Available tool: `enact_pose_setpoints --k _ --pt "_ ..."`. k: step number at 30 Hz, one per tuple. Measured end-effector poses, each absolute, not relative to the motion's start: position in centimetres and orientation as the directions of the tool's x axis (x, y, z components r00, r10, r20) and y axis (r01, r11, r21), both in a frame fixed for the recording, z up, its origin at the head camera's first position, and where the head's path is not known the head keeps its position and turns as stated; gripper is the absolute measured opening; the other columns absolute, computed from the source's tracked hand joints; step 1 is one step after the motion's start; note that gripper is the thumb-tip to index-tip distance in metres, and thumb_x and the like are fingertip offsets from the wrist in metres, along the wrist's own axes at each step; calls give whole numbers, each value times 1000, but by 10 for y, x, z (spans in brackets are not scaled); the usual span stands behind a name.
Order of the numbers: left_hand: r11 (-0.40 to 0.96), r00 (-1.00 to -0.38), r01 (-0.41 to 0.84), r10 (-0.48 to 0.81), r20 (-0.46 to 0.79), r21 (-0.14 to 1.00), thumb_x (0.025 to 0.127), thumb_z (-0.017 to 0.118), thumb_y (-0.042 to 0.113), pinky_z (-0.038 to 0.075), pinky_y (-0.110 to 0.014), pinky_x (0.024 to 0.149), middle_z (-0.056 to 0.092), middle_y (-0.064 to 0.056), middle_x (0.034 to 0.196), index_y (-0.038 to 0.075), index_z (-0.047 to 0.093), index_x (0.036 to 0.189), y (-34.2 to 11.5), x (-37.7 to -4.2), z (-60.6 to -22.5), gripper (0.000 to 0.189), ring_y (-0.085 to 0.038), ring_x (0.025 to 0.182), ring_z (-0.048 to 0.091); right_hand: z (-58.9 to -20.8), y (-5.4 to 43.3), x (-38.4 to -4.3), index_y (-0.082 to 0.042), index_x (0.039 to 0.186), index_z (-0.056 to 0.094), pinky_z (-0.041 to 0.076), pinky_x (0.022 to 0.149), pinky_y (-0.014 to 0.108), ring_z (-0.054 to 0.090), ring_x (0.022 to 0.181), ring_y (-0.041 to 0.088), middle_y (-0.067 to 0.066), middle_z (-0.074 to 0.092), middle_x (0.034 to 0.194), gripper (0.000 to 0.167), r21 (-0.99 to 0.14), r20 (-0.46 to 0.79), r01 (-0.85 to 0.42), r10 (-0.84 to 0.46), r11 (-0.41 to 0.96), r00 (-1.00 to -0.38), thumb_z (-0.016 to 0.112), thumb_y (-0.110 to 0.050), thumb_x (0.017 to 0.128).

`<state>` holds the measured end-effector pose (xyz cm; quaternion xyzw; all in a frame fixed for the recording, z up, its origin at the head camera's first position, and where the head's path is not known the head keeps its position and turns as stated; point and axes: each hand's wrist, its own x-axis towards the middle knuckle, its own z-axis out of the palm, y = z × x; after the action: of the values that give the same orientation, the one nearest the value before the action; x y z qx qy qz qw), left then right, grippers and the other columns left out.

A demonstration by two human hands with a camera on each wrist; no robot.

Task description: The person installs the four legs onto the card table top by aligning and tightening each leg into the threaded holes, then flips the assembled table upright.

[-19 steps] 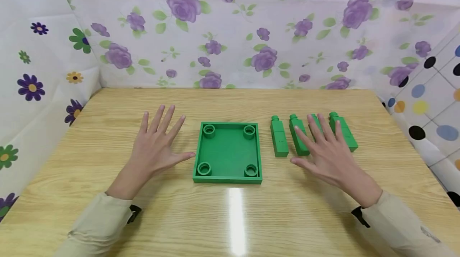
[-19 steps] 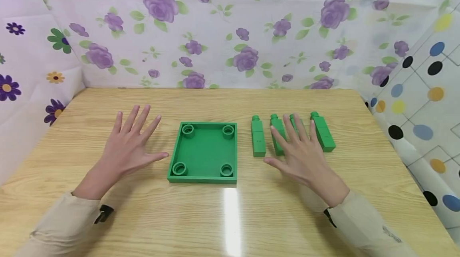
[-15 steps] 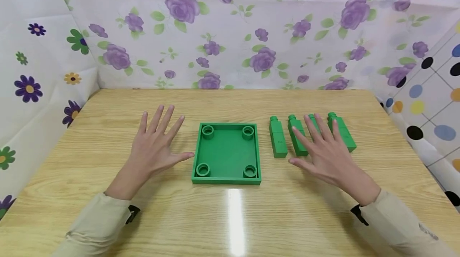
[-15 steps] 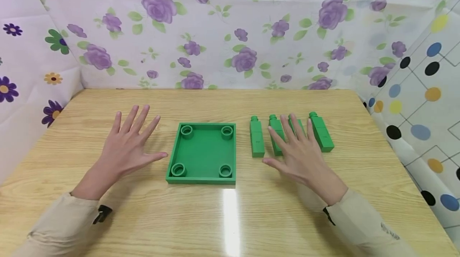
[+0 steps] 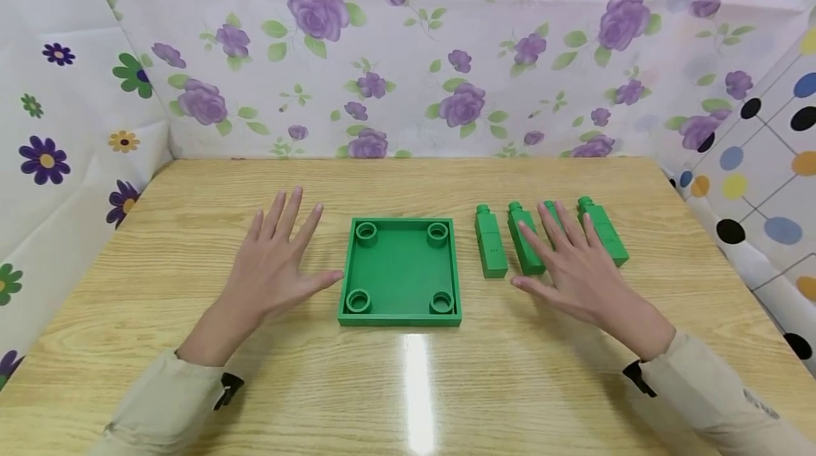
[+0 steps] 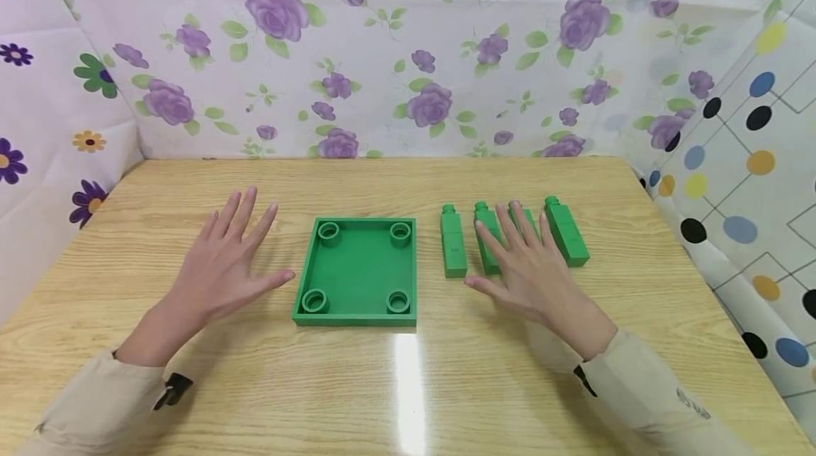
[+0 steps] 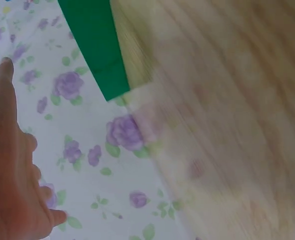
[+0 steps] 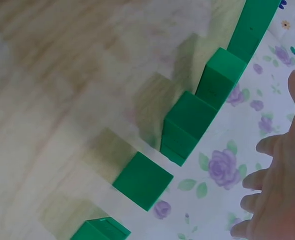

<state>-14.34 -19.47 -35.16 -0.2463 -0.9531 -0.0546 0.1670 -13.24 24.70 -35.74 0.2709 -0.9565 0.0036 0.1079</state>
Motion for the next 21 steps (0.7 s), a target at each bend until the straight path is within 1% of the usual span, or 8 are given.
enact_pose_setpoints --k 3,5,9,12,15,17,19,21 --pt "869 -849 482 433 303 108 84 51 72 20 -59 110 7 -21 159 5 27 153 -189 -136 -349 99 -39 144 9 -357 248 -131 -3 150 35 1 111 62 -3 145 36 26 15 156 79 14 202 -512 -504 859 -840 46 -60 96" --pt "866 -868 470 417 268 173 84 58 65 22 -60 108 5 -20 159 6 23 154 -186 -131 -347 98 -39 144 9 -357 248 -130 -1 150 33 3 111 62 -2 145 36 27 15 156 77 -4 196 -507 -496 862 -846 46 -56 97" --pt "843 -909 416 377 178 341 85 65 58 25 -65 104 0 -15 160 8 16 156 -178 -123 -344 99 -40 144 8 -358 246 -130 3 149 31 8 112 58 5 144 41 28 16 154 76 -64 201 -506 -486 860 -851 50 -50 98" --pt "798 -930 357 354 103 485 84 69 53 25 -69 102 0 -12 161 9 14 156 -172 -118 -345 101 -44 142 9 -361 242 -130 6 146 36 19 110 59 21 139 46 30 25 151 72 -148 253 -507 -463 849 -850 60 -40 96" --pt "754 -941 291 338 32 588 83 71 52 24 -71 100 3 -13 161 10 13 156 -167 -115 -350 102 -46 141 11 -362 236 -129 9 141 41 31 102 61 34 130 48 31 35 144 66 -246 301 -497 -422 832 -855 66 -29 93" --pt "728 -942 260 336 0 634 83 72 52 24 -71 101 7 -16 160 10 14 156 -163 -113 -354 103 -47 141 12 -362 232 -130 9 140 43 34 99 62 39 126 48 30 40 141 62 -319 306 -479 -389 818 -869 66 -26 94" --pt "694 -941 233 339 -24 681 82 74 49 26 -69 101 10 -19 159 9 15 156 -161 -112 -359 102 -47 140 17 -362 228 -130 10 137 46 36 98 62 41 125 47 30 44 138 58 -381 300 -456 -359 804 -884 64 -24 95" --pt "628 -935 201 351 -44 752 81 77 42 30 -66 101 12 -21 158 8 16 156 -158 -112 -363 102 -48 137 23 -361 223 -131 9 136 48 37 98 61 42 125 47 30 47 135 54 -436 285 -431 -333 790 -899 63 -24 96"
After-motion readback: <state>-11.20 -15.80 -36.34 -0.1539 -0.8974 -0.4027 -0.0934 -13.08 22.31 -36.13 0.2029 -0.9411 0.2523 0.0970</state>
